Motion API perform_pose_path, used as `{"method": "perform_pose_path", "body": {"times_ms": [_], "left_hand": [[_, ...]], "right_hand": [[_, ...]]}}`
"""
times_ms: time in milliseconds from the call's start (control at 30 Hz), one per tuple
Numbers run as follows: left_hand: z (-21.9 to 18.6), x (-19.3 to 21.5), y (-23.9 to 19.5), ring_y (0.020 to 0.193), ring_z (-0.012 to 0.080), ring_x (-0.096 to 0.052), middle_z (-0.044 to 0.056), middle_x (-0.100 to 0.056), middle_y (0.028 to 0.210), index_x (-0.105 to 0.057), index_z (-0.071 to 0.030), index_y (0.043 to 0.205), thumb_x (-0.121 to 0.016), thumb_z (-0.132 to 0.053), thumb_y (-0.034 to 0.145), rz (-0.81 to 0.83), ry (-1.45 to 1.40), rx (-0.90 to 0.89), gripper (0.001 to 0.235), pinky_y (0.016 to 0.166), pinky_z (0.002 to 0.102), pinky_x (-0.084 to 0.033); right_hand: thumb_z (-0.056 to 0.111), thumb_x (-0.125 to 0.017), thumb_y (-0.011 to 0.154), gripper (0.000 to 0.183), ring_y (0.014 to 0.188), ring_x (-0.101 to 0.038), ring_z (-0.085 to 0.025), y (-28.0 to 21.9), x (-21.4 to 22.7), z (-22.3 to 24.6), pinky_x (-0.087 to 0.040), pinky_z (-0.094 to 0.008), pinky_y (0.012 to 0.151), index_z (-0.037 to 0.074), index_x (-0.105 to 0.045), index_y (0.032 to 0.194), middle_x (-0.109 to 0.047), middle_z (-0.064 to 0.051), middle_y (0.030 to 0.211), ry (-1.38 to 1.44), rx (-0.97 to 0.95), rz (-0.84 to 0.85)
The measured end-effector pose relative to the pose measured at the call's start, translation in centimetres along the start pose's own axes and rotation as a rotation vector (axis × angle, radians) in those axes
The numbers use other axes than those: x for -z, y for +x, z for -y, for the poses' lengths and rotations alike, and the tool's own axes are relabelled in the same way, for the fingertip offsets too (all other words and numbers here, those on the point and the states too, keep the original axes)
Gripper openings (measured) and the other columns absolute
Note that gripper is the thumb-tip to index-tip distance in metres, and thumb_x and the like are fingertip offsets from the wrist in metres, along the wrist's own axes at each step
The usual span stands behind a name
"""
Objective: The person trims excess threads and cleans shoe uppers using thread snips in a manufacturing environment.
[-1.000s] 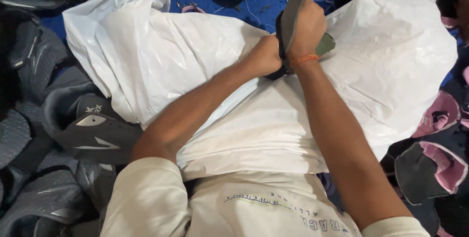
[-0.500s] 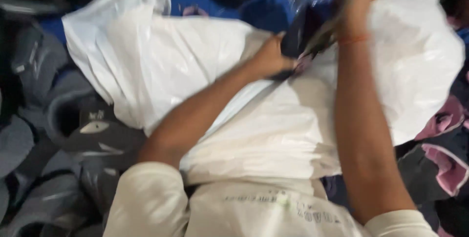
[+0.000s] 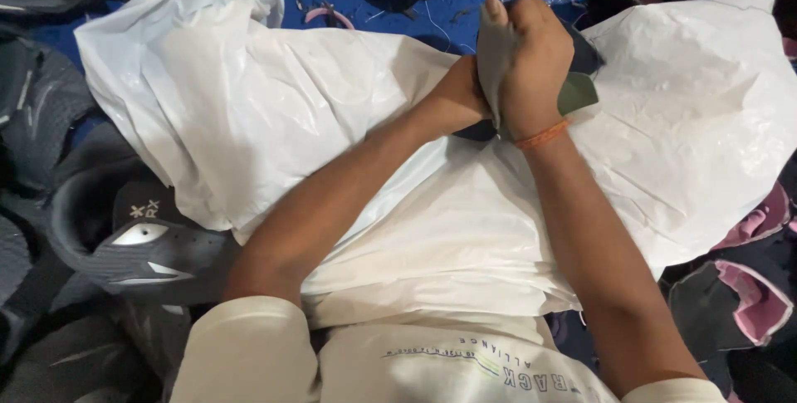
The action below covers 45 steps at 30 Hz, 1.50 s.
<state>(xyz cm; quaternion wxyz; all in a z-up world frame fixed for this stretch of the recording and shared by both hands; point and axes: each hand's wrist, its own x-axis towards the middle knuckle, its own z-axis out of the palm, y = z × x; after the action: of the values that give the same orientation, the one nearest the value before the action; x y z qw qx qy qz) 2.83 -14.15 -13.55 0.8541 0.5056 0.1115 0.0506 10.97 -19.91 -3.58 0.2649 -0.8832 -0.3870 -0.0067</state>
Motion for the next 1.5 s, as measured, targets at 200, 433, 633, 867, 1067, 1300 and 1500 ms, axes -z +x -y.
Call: {"method": "perform_pose_path", "body": {"times_ms": [200,433,633,867,1067,1300,1500], "left_hand": [[2.4,1.1,-0.2,0.073,0.0382,-0.071,0.027,-0.069,0.080,-0.069,0.007,0.079,-0.066,0.003,0.064,0.113,0.582,-0.203,0.016,0.065,0.044,-0.055],[0.1,1.2,-1.7,0.073,0.0456,-0.067,0.028,-0.066,0.074,-0.071,0.004,0.068,-0.066,-0.003,0.061,0.289,1.084,-0.207,0.011,0.070,0.052,-0.055],[-3.4,0.6,-1.8,0.081,0.0419,-0.070,0.024,-0.070,0.080,-0.074,-0.001,0.074,-0.066,-0.002,0.067,0.371,1.274,-0.218,0.011,0.074,0.051,-0.054],[-0.9,1.4,-0.2,0.076,0.0234,-0.071,0.016,-0.076,0.082,-0.071,0.000,0.094,-0.081,-0.008,0.071,0.061,0.427,-0.033,0.025,0.073,0.036,-0.056],[-2.1,0.7,0.7,0.078,0.0167,-0.071,0.011,-0.078,0.085,-0.072,0.001,0.093,-0.082,-0.004,0.065,0.202,0.309,-0.085,0.030,0.077,0.033,-0.056],[1.2,1.5,0.6,0.109,0.0329,-0.061,0.016,-0.065,0.117,-0.060,-0.002,0.121,-0.078,-0.029,0.086,0.017,0.864,-0.504,0.048,0.091,0.044,-0.049],[-0.1,0.8,-0.5,0.107,0.0365,-0.060,0.019,-0.064,0.117,-0.060,-0.001,0.120,-0.074,-0.036,0.084,0.070,1.014,-0.414,0.052,0.089,0.046,-0.049]], "right_hand": [[0.024,-0.063,0.111,0.033,0.071,-0.064,-0.037,-0.2,-2.4,-2.8,-0.048,-0.046,0.060,0.004,-0.064,0.085,-0.064,-0.016,0.079,-0.241,0.098,0.054],[0.033,-0.061,0.105,0.040,0.060,-0.068,-0.038,0.7,-6.2,-6.6,-0.053,-0.046,0.051,0.009,-0.069,0.075,-0.069,-0.017,0.071,-0.475,-0.002,0.005],[0.033,-0.060,0.104,0.040,0.059,-0.068,-0.037,1.3,-6.7,-7.7,-0.052,-0.046,0.051,0.008,-0.068,0.074,-0.070,-0.017,0.072,-0.478,0.030,-0.046],[0.020,-0.060,0.111,0.019,0.091,-0.065,-0.031,1.6,-0.8,-13.3,-0.052,-0.041,0.076,0.004,-0.066,0.105,-0.068,-0.015,0.100,0.003,0.133,-0.045],[-0.001,-0.051,0.110,0.020,0.116,-0.058,-0.028,2.2,6.6,-7.7,-0.050,-0.042,0.100,-0.008,-0.059,0.128,-0.061,-0.014,0.124,0.253,0.357,0.134],[0.014,-0.077,0.101,0.028,0.087,-0.055,-0.039,1.1,1.7,0.6,-0.045,-0.048,0.076,0.002,-0.055,0.090,-0.058,-0.015,0.093,0.014,0.378,0.011],[0.017,-0.068,0.111,0.037,0.071,-0.055,-0.043,-1.3,-0.6,-3.2,-0.041,-0.051,0.062,0.000,-0.051,0.084,-0.058,-0.021,0.079,-0.080,0.223,0.096]]}}
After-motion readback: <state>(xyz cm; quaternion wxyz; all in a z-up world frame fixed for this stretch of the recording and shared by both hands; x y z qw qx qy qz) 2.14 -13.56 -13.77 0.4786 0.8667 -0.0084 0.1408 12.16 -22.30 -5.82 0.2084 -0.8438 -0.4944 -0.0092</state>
